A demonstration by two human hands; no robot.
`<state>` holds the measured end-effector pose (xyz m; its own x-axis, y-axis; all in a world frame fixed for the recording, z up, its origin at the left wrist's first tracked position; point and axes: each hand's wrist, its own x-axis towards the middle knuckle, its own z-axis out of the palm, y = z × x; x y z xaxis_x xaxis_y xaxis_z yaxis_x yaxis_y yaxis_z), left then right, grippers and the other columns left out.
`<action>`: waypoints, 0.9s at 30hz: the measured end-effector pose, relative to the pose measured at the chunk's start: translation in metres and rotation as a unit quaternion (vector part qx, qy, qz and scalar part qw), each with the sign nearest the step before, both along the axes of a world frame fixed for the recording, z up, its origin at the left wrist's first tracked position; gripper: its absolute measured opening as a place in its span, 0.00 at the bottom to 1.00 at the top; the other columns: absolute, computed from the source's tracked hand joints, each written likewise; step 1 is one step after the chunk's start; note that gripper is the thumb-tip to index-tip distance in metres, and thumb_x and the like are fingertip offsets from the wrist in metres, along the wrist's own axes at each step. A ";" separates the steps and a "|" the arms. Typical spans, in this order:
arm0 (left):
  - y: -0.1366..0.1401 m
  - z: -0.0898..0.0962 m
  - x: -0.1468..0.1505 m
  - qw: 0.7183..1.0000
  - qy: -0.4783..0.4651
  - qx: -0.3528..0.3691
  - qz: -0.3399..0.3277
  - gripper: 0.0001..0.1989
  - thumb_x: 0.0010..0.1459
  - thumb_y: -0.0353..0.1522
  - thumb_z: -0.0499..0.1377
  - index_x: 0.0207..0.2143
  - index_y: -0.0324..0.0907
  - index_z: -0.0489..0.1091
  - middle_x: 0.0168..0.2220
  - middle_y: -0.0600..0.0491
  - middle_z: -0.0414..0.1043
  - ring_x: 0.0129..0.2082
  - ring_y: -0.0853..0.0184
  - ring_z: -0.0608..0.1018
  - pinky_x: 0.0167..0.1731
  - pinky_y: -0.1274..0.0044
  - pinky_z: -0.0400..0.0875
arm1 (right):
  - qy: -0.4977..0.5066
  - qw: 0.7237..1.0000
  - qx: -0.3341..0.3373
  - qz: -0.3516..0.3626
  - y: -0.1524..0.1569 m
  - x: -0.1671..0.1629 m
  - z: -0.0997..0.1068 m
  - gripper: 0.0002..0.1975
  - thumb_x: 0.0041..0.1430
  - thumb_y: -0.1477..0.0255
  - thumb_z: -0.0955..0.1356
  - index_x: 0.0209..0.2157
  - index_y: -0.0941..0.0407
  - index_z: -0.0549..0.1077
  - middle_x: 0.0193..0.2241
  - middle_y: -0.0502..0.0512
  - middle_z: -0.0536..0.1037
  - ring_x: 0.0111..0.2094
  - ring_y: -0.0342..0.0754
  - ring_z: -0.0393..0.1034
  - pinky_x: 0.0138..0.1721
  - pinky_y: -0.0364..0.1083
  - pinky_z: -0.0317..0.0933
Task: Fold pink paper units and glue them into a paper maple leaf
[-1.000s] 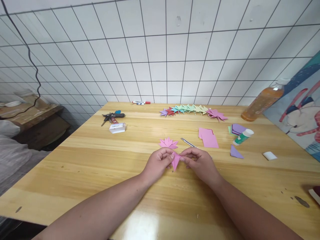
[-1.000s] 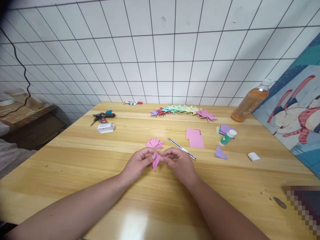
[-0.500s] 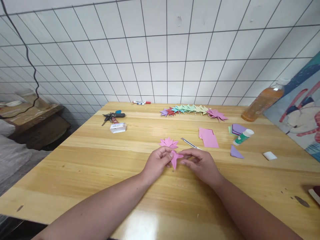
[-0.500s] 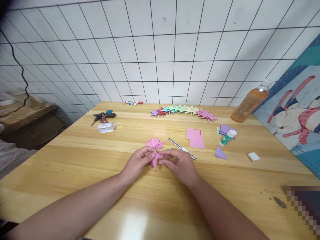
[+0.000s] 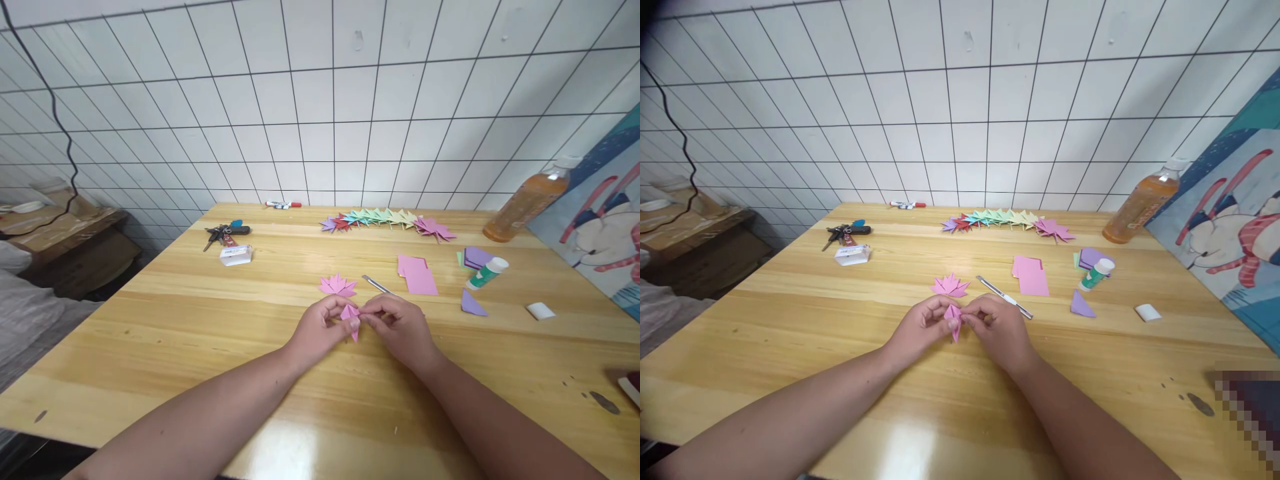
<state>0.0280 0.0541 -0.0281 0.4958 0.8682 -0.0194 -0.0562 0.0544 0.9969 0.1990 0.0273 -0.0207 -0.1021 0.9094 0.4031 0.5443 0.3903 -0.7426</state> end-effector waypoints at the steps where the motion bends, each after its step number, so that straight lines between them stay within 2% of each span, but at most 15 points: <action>1: -0.001 0.000 0.001 1.000 0.004 0.004 -0.004 0.14 0.48 0.36 0.63 0.36 0.39 0.67 0.30 0.51 0.73 0.28 0.69 0.74 0.29 0.79 0.66 | -0.019 1.000 0.004 -0.004 -0.001 0.000 0.000 0.04 0.53 0.74 0.67 0.27 0.53 0.74 0.27 0.51 0.76 0.30 0.45 0.70 0.31 0.43 0.64; 6: -0.001 -0.001 0.003 0.999 0.031 0.014 0.008 0.12 0.48 0.35 0.63 0.34 0.39 0.67 0.27 0.51 0.74 0.27 0.68 0.75 0.30 0.78 0.66 | -0.073 0.997 -0.001 0.002 -0.001 0.000 -0.002 0.06 0.52 0.75 0.66 0.33 0.52 0.74 0.29 0.51 0.75 0.28 0.43 0.68 0.27 0.42 0.62; 13: 0.000 -0.004 0.002 0.999 0.036 0.027 0.015 0.12 0.49 0.34 0.62 0.36 0.39 0.67 0.30 0.50 0.75 0.30 0.67 0.76 0.31 0.78 0.66 | -0.059 0.998 0.013 0.016 -0.001 0.001 0.000 0.09 0.52 0.77 0.66 0.34 0.52 0.74 0.33 0.53 0.76 0.30 0.44 0.69 0.28 0.42 0.65; 17: 0.000 -0.004 0.002 0.999 0.037 0.029 0.013 0.12 0.49 0.33 0.61 0.37 0.39 0.68 0.31 0.50 0.75 0.31 0.67 0.76 0.31 0.78 0.66 | -0.062 0.995 0.065 0.036 -0.003 0.001 0.002 0.07 0.53 0.77 0.65 0.30 0.52 0.74 0.32 0.52 0.76 0.34 0.45 0.70 0.33 0.43 0.66; 20: 0.000 -0.003 0.003 0.999 0.028 0.025 0.012 0.13 0.48 0.33 0.62 0.38 0.39 0.68 0.31 0.50 0.75 0.31 0.67 0.75 0.31 0.78 0.66 | -0.084 0.989 0.111 0.045 -0.004 0.003 0.001 0.10 0.55 0.78 0.63 0.30 0.51 0.75 0.34 0.52 0.76 0.35 0.44 0.71 0.35 0.42 0.65; 24: 0.001 -0.003 0.003 1.000 0.012 0.015 0.011 0.13 0.48 0.34 0.62 0.37 0.39 0.68 0.30 0.51 0.74 0.29 0.68 0.74 0.31 0.78 0.66 | -0.142 0.983 0.114 0.038 -0.005 0.005 0.003 0.13 0.56 0.79 0.62 0.34 0.49 0.75 0.36 0.51 0.76 0.35 0.43 0.71 0.34 0.41 0.64; 27: 0.002 -0.004 0.002 1.000 0.000 0.014 0.006 0.12 0.49 0.33 0.62 0.37 0.39 0.68 0.30 0.51 0.74 0.29 0.68 0.74 0.32 0.78 0.66 | -0.169 0.979 0.112 0.029 -0.006 0.005 0.005 0.11 0.56 0.76 0.63 0.36 0.49 0.75 0.37 0.51 0.76 0.35 0.43 0.71 0.36 0.41 0.64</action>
<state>0.0300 0.0556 -0.0317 0.4859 0.8740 0.0059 -0.0569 0.0249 0.9981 0.2035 0.0213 -0.0162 -0.3126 0.7913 0.5255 0.7165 0.5597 -0.4165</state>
